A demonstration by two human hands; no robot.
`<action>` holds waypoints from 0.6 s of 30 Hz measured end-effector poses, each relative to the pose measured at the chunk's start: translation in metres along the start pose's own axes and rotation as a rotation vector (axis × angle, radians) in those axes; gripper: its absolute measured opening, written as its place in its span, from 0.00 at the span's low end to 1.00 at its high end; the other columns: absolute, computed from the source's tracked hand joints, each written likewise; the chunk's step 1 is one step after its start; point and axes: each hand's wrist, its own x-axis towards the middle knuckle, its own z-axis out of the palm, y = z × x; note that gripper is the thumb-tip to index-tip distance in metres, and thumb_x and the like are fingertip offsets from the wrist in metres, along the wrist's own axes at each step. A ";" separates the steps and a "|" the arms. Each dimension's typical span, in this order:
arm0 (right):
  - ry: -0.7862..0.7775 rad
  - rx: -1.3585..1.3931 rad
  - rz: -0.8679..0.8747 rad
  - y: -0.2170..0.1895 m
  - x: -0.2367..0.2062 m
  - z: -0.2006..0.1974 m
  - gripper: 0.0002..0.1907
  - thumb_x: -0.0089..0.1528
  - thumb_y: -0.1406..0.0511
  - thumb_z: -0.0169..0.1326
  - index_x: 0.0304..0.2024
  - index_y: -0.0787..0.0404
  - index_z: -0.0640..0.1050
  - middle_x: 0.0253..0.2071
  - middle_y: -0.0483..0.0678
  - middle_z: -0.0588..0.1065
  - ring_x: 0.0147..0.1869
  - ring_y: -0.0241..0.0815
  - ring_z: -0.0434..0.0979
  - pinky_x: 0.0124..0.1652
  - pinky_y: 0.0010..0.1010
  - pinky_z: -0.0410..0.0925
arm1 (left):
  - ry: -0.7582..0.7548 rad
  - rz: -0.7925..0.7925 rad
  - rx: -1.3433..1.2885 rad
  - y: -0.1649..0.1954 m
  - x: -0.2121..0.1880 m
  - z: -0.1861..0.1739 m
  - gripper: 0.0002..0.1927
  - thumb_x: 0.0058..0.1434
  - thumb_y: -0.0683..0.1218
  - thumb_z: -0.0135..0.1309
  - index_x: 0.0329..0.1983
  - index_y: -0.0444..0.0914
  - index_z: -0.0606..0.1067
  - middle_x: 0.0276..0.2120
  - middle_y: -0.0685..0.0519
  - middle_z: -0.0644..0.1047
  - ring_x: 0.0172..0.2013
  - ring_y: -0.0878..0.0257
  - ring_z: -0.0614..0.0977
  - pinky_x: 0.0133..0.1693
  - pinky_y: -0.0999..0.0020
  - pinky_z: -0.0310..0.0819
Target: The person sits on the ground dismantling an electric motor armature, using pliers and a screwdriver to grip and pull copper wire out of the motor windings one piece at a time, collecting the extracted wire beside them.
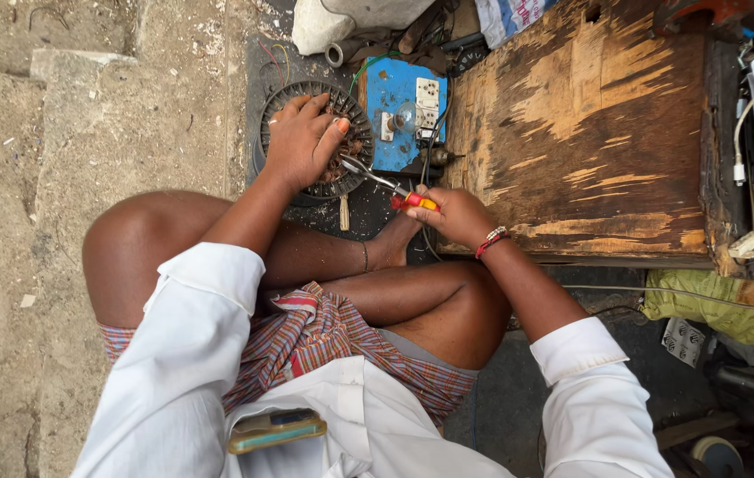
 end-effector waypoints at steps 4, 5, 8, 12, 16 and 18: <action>0.030 -0.365 0.007 -0.027 -0.001 -0.020 0.23 0.61 0.44 0.57 0.33 0.56 0.80 0.24 0.54 0.78 0.29 0.58 0.78 0.29 0.48 0.69 | -0.010 -0.002 -0.008 0.000 0.002 0.002 0.31 0.73 0.64 0.35 0.51 0.40 0.82 0.63 0.42 0.73 0.64 0.40 0.66 0.61 0.38 0.53; 0.035 -0.417 -0.007 -0.035 0.000 -0.025 0.23 0.62 0.44 0.57 0.33 0.56 0.80 0.23 0.53 0.77 0.27 0.57 0.78 0.28 0.48 0.69 | -0.019 -0.009 -0.009 0.000 0.002 0.002 0.31 0.73 0.64 0.35 0.51 0.40 0.82 0.62 0.42 0.73 0.64 0.41 0.66 0.61 0.39 0.53; 0.073 -0.537 -0.097 -0.054 -0.006 -0.033 0.22 0.63 0.46 0.57 0.33 0.57 0.78 0.21 0.51 0.76 0.24 0.53 0.78 0.25 0.45 0.68 | -0.015 -0.016 0.005 -0.002 0.002 0.004 0.30 0.73 0.63 0.35 0.51 0.40 0.82 0.62 0.42 0.73 0.64 0.40 0.66 0.60 0.37 0.53; 0.156 -0.634 -0.223 -0.062 -0.009 -0.036 0.21 0.63 0.48 0.58 0.31 0.58 0.75 0.20 0.48 0.75 0.23 0.49 0.78 0.24 0.42 0.68 | -0.022 -0.009 0.011 -0.004 0.000 0.008 0.30 0.75 0.62 0.35 0.52 0.40 0.82 0.63 0.41 0.72 0.65 0.40 0.65 0.61 0.36 0.52; 0.250 -0.608 -0.268 -0.056 -0.010 -0.029 0.20 0.62 0.48 0.58 0.35 0.58 0.76 0.21 0.50 0.76 0.23 0.50 0.78 0.25 0.42 0.68 | -0.012 -0.009 0.003 -0.005 -0.001 0.011 0.29 0.74 0.62 0.36 0.52 0.40 0.82 0.63 0.41 0.72 0.65 0.40 0.65 0.61 0.37 0.52; 0.136 -0.546 -0.141 -0.049 -0.008 -0.025 0.22 0.63 0.46 0.58 0.34 0.58 0.77 0.21 0.51 0.76 0.24 0.53 0.78 0.26 0.44 0.68 | -0.012 -0.018 -0.002 -0.006 -0.001 0.011 0.29 0.74 0.62 0.36 0.52 0.39 0.82 0.63 0.41 0.72 0.65 0.41 0.65 0.61 0.37 0.52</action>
